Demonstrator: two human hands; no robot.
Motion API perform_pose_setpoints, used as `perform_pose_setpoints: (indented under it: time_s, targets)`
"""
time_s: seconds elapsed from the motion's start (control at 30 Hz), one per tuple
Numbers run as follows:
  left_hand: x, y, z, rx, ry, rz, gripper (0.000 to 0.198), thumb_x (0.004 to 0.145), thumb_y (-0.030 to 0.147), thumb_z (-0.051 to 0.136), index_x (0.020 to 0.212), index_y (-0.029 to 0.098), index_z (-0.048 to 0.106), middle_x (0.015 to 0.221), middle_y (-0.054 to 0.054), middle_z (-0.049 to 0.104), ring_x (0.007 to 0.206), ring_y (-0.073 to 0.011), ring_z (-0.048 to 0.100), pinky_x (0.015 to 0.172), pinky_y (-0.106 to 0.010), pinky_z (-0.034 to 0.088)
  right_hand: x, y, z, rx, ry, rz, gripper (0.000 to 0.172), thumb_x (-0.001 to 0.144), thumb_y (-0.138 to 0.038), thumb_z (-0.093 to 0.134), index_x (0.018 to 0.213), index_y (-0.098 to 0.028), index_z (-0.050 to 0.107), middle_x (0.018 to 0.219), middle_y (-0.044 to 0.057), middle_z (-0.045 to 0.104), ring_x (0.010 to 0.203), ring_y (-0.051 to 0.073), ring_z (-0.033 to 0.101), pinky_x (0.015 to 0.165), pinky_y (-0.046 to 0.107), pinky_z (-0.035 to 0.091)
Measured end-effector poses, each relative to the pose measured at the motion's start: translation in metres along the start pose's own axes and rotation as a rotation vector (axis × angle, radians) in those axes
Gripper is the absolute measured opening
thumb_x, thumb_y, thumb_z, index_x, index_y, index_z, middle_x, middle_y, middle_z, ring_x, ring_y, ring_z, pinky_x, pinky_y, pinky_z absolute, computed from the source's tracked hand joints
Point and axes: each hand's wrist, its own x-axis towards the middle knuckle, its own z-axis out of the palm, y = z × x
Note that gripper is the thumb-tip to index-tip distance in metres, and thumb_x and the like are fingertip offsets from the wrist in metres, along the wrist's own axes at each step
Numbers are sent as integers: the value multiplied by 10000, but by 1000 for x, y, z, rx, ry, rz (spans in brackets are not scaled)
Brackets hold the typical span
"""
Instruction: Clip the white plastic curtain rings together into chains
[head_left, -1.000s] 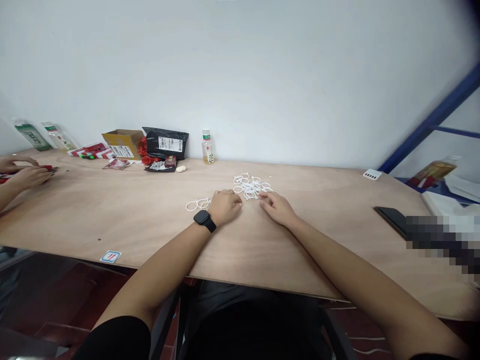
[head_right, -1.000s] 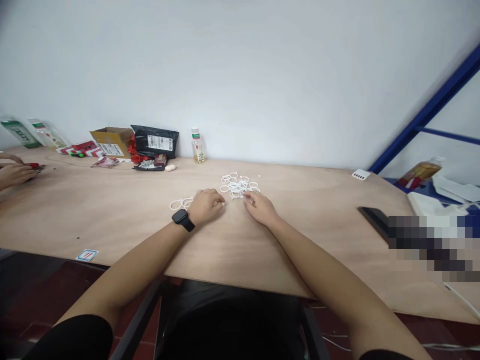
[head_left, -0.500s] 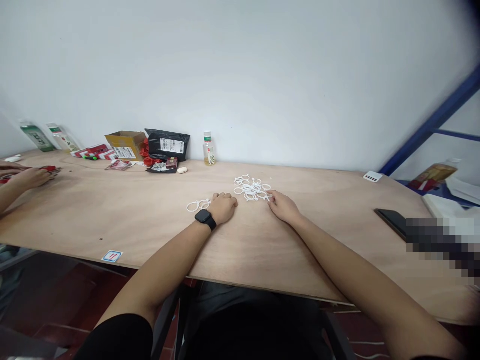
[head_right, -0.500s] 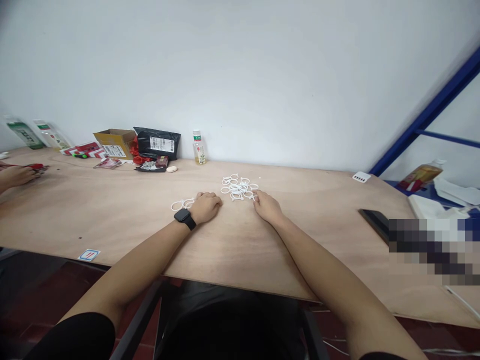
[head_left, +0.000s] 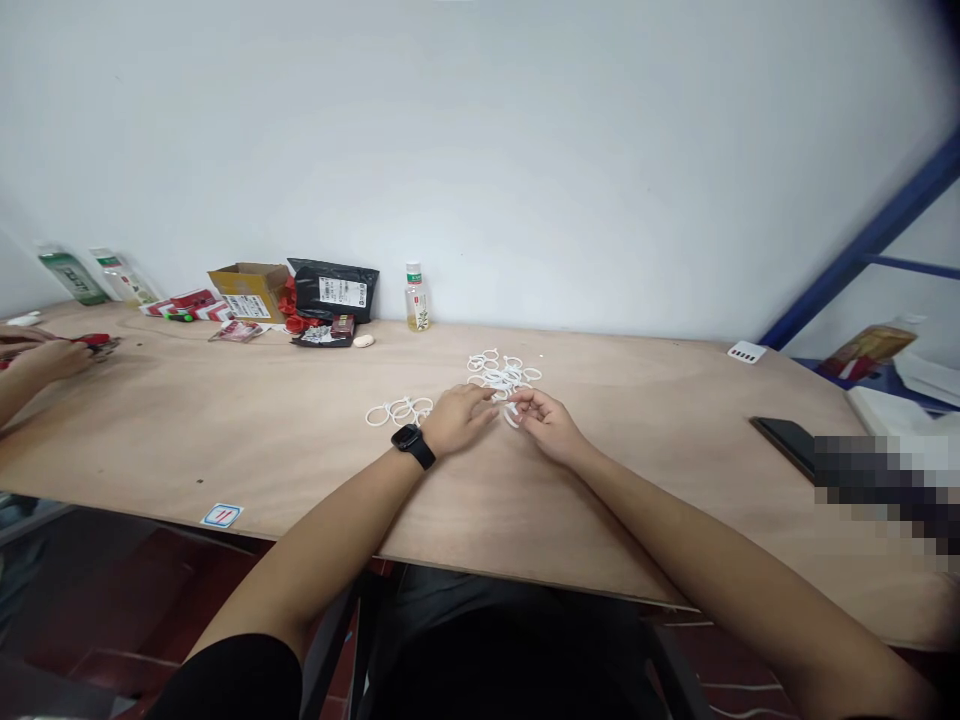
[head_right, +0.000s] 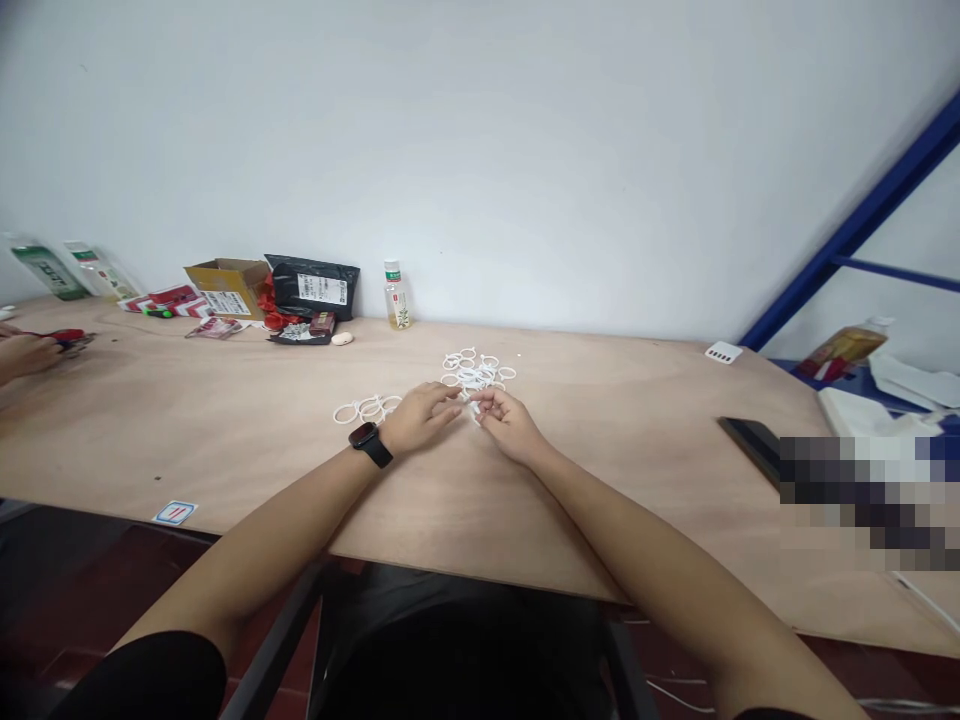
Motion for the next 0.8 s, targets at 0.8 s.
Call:
perform_pose_setpoints:
  time_s: [0.8]
  targets:
    - [-2, 17, 8, 59, -114, 150, 345, 946, 439, 482, 874, 199, 719, 803, -36, 720, 790, -161, 634, 805, -312, 385, -3, -17, 2, -153, -89, 82, 123, 662, -231, 514, 734, -178, 597, 614, -35, 547, 527, 102, 455, 510, 218, 341]
